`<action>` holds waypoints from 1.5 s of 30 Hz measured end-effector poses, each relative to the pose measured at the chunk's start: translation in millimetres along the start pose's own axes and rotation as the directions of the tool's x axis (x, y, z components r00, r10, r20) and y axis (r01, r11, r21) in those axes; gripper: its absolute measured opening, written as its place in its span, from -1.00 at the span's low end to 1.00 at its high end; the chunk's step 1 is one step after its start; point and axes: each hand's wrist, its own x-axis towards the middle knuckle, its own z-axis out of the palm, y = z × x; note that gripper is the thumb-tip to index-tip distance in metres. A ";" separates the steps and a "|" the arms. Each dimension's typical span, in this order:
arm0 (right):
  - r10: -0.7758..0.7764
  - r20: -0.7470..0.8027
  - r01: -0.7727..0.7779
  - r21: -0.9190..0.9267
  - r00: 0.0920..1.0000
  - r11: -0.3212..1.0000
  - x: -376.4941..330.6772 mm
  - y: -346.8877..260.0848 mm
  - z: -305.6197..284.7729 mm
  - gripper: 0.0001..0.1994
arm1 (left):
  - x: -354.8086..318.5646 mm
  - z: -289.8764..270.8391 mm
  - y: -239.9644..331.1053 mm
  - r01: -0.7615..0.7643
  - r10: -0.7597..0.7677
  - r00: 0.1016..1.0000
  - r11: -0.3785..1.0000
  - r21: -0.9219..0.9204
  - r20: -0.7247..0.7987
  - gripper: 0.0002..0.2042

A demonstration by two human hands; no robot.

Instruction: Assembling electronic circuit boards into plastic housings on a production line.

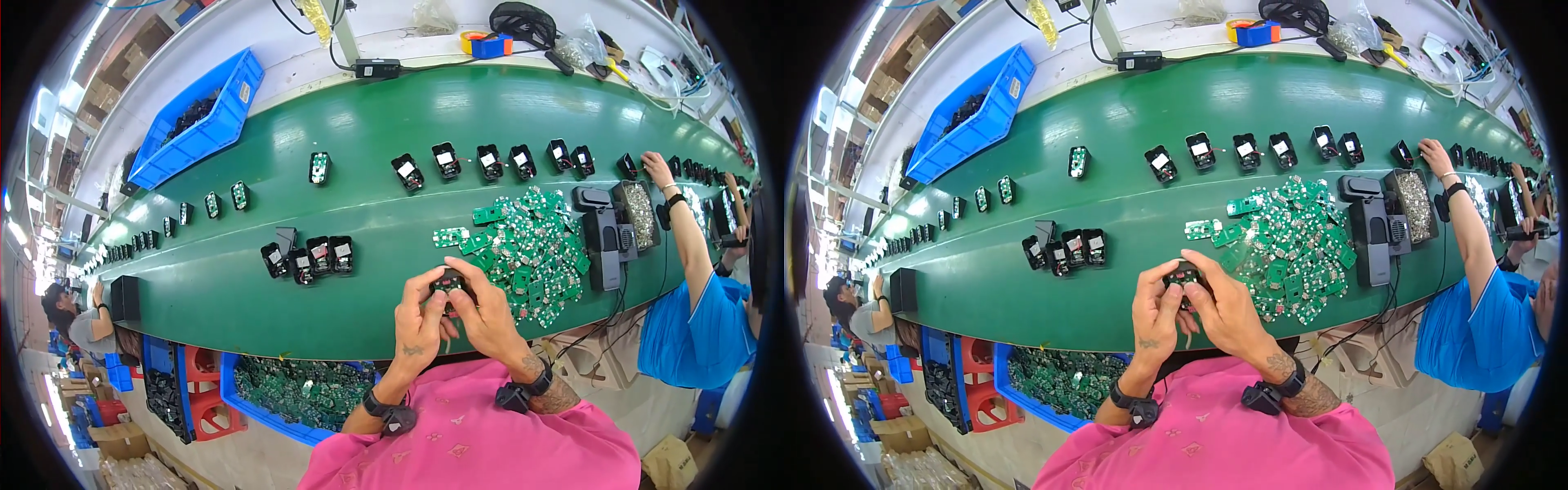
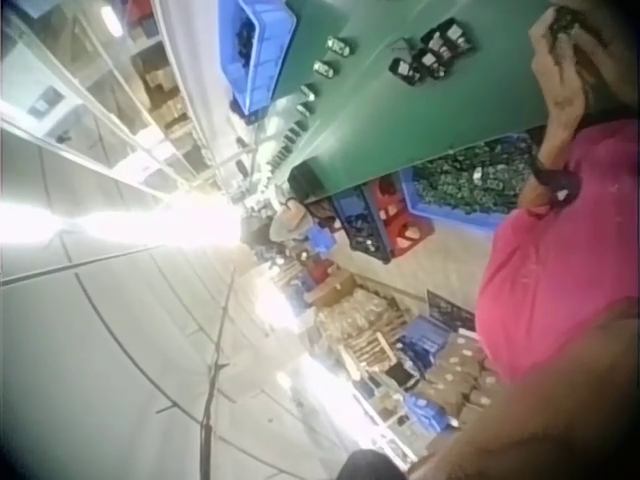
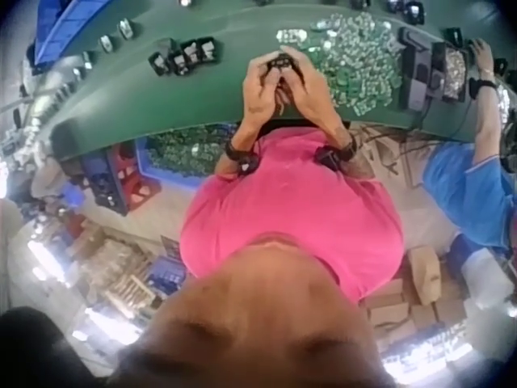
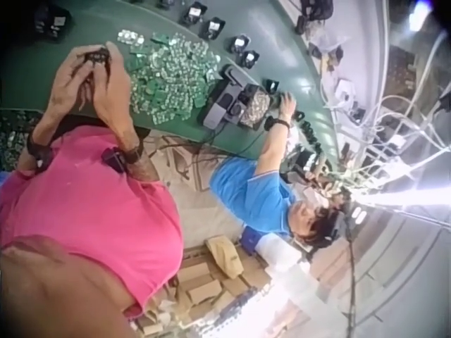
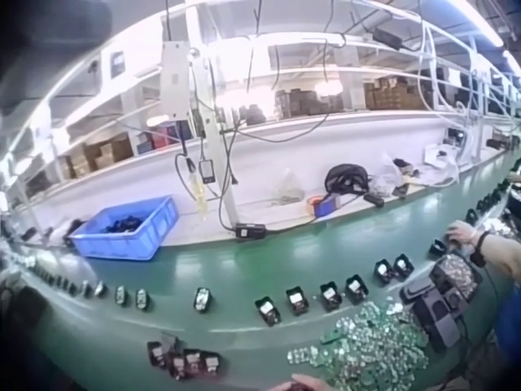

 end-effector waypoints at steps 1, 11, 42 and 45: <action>-0.074 -0.032 0.076 0.086 0.997 0.993 -0.2 0.2 -0.5 -0.58 | -1.4 -0.3 -0.6 -0.004 0.004 1.000 1.000 -0.005 -0.001 -0.70; 0.030 0.000 -0.030 0.049 1.000 0.998 39.1 20.1 28.3 -0.66 | 29.6 -16.9 -10.5 -0.049 0.055 0.989 0.998 0.044 -0.140 -0.69; 0.042 0.415 0.217 -0.557 0.909 0.801 135.5 12.2 25.9 -0.51 | 20.4 -33.4 -46.6 -0.154 0.184 0.942 0.980 0.126 -0.281 -0.26; 0.050 0.448 0.172 -0.441 0.893 0.881 106.0 13.4 11.9 -0.44 | 12.3 -45.3 -57.5 -0.189 0.241 0.948 0.952 0.240 -0.209 -0.41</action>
